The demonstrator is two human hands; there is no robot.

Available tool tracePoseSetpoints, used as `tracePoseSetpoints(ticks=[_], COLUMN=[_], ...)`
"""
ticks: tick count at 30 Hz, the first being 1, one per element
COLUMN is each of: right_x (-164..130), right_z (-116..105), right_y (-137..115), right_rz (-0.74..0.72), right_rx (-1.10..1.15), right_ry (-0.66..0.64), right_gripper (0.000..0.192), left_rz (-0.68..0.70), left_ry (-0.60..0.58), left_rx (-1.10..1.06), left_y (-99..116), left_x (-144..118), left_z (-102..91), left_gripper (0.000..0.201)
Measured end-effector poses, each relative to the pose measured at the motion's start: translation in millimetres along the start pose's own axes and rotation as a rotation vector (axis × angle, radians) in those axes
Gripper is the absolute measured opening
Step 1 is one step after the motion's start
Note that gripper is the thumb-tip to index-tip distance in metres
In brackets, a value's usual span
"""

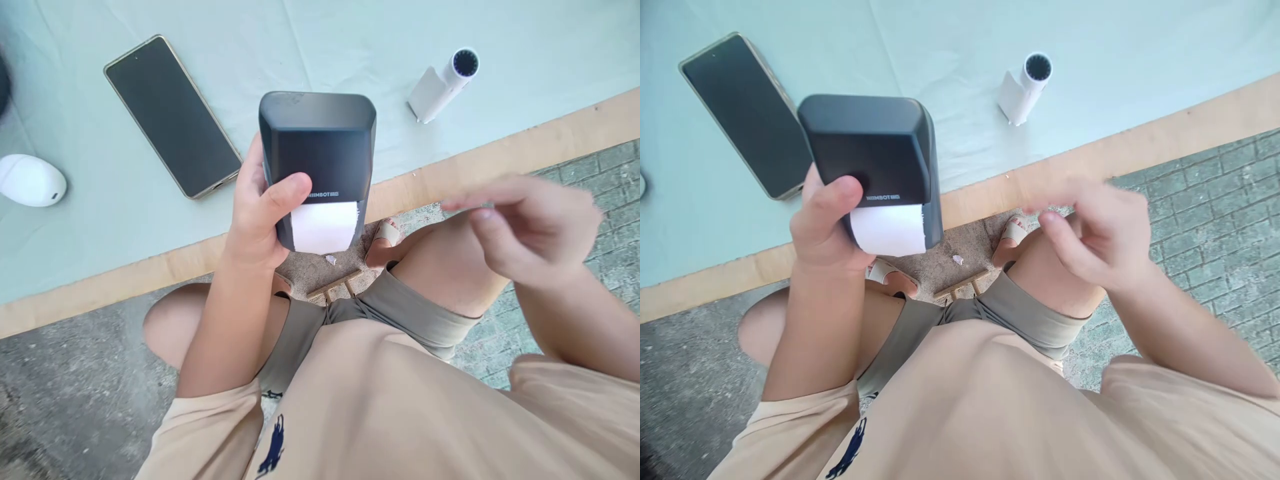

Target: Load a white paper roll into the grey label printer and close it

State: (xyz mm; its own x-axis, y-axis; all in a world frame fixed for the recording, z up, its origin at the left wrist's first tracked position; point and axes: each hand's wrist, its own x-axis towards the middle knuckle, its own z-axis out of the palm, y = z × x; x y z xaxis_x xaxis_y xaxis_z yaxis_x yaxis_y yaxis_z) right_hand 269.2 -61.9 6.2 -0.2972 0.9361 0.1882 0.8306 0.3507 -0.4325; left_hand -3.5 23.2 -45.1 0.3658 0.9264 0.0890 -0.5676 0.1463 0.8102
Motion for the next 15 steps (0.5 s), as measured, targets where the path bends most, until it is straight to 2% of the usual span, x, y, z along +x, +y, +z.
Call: tracePoseSetpoints(ticks=[3,7,9,12,15], right_x=[-32,-51,-56,-64,-78], right_z=[-6,13,30,64,101], right_y=[32,55,52,36,15], right_rz=[-0.005,0.070,0.092,0.089,-0.004], right_rx=[-0.209,-0.420,-0.468,-0.484,-0.385], right_ry=[-0.266,-0.529,-0.653,-0.827,-1.036], right_gripper=[0.019,0.034,0.036,0.039,0.037], left_rz=[0.003,0.011,0.040,0.042,0.023], left_ry=[0.001,0.026,0.014,0.043,0.063], left_rx=[-0.014,-0.061,-0.048,-0.034,-0.021], left_y=[3,5,4,3,4], left_x=[-2,-6,-7,-6,-7], left_z=[3.2,8.9,9.7,9.9,12.0], left_gripper=[0.045,0.051,0.050,0.036,0.026])
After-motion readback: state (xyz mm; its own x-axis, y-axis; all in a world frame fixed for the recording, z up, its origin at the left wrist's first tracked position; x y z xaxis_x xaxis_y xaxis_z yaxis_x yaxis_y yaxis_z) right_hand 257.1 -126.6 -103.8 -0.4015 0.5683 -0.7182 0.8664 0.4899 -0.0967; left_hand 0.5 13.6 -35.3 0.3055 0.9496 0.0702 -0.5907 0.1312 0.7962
